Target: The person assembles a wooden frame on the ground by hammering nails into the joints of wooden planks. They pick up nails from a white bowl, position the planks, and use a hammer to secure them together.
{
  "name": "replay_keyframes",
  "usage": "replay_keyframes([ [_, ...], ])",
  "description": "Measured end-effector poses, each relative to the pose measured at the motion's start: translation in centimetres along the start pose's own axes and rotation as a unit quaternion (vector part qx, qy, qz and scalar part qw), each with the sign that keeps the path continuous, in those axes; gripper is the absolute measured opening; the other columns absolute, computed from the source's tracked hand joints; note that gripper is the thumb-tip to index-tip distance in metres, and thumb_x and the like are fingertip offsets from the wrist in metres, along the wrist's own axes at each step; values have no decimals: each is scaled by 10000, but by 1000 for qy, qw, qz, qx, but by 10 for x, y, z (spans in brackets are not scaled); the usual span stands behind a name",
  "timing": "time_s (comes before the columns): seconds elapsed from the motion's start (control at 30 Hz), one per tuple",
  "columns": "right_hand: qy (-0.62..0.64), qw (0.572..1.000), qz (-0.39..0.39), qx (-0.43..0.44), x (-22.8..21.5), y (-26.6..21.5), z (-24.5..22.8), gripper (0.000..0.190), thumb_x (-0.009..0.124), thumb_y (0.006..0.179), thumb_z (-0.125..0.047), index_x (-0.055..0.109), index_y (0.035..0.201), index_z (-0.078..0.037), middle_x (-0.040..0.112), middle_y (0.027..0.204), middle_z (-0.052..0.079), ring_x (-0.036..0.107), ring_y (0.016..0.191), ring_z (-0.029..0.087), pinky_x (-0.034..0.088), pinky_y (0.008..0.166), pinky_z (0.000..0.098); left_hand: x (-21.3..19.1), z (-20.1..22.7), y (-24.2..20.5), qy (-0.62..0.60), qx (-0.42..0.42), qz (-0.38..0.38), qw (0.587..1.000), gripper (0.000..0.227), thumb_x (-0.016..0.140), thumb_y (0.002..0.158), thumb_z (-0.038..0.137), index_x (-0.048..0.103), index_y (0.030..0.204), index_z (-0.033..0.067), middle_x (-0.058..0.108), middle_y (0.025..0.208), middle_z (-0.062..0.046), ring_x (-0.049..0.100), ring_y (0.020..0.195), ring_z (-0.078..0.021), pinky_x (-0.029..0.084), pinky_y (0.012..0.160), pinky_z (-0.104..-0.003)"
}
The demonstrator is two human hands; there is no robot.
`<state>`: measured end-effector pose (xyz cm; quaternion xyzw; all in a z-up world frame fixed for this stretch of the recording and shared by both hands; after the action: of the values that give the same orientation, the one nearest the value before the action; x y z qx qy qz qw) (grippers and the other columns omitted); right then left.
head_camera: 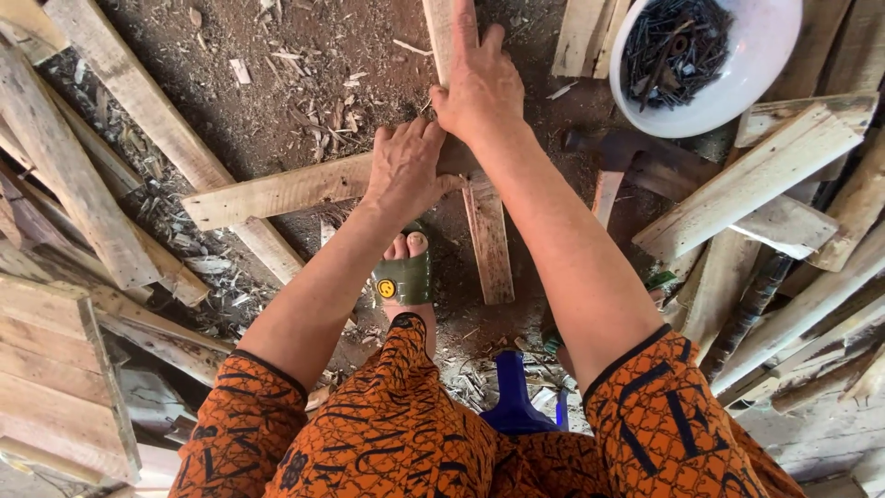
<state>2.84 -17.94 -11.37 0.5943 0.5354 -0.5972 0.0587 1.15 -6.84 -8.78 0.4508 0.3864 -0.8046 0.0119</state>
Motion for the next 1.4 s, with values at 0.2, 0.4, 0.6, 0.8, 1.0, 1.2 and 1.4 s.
replay_keyframes([
  [0.2, 228, 971, 67, 0, -61, -97, 39, 829, 684, 891, -115, 77, 1456, -111, 255, 1506, 250, 458, 525, 64, 449, 514, 166, -17, 5, -6, -32, 25, 14, 999, 664, 755, 728, 475, 487, 1214, 111, 601, 1032, -93, 572, 954, -264, 372, 858, -402],
  [0.4, 144, 985, -3, 93, 10, -150, 40, 879, 764, 754, -403, 307, 1394, -10, 530, 1078, 268, 596, 990, 378, 523, 779, 460, -7, 1, -5, -59, 11, 6, 998, 659, 801, 669, 342, 459, 1190, 128, 567, 1051, -66, 552, 1053, -255, 326, 878, -404],
  [0.6, 74, 988, 130, 44, 26, -145, 41, 787, 734, 765, -376, 346, 1328, 13, 463, 997, 177, 546, 951, 365, 485, 734, 432, -16, 7, -6, -35, -8, -33, 999, 641, 794, 703, 294, 457, 1221, 127, 570, 1060, -67, 555, 1052, -249, 330, 877, -395],
  [0.8, 76, 984, 156, 25, 41, -142, 44, 823, 731, 740, -371, 328, 1334, 30, 428, 1019, 176, 508, 954, 345, 495, 710, 405, -12, 5, -8, -45, 16, 3, 999, 645, 814, 664, 306, 472, 1177, 116, 570, 1029, -75, 563, 1014, -256, 340, 857, -398],
  [1.0, 75, 989, 118, 41, 44, -141, 47, 849, 739, 729, -391, 310, 1350, -2, 426, 1048, 163, 497, 1007, 349, 499, 739, 426, -19, 7, -9, -36, 7, 6, 999, 604, 809, 694, 266, 482, 1178, 114, 576, 988, -66, 574, 967, -232, 337, 827, -389],
  [1.2, 13, 949, 312, 34, -49, -197, 117, 647, 766, 676, -192, 518, 1246, -14, 542, 1074, 213, 515, 996, 395, 412, 854, 465, -21, 2, -10, -43, -2, -6, 999, 809, 828, 638, 422, 431, 1269, 108, 552, 1095, -97, 536, 1075, -247, 356, 901, -385],
  [1.4, 167, 959, 94, 208, 48, -202, 208, 681, 591, 880, -301, 238, 1414, -68, 573, 1061, 337, 583, 960, 517, 442, 816, 589, -25, -4, -34, 45, 37, 112, 992, 895, 497, 745, 738, 352, 1392, 138, 518, 1072, -107, 499, 1056, -268, 329, 917, -422],
])
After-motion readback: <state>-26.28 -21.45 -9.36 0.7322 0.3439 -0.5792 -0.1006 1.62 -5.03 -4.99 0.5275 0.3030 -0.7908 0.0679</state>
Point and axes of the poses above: each hand's wrist, its own y-axis towards the middle knuckle, its own x-axis out of the palm, z = x × y, the point moved 8 cm from there along y, towards the middle knuckle
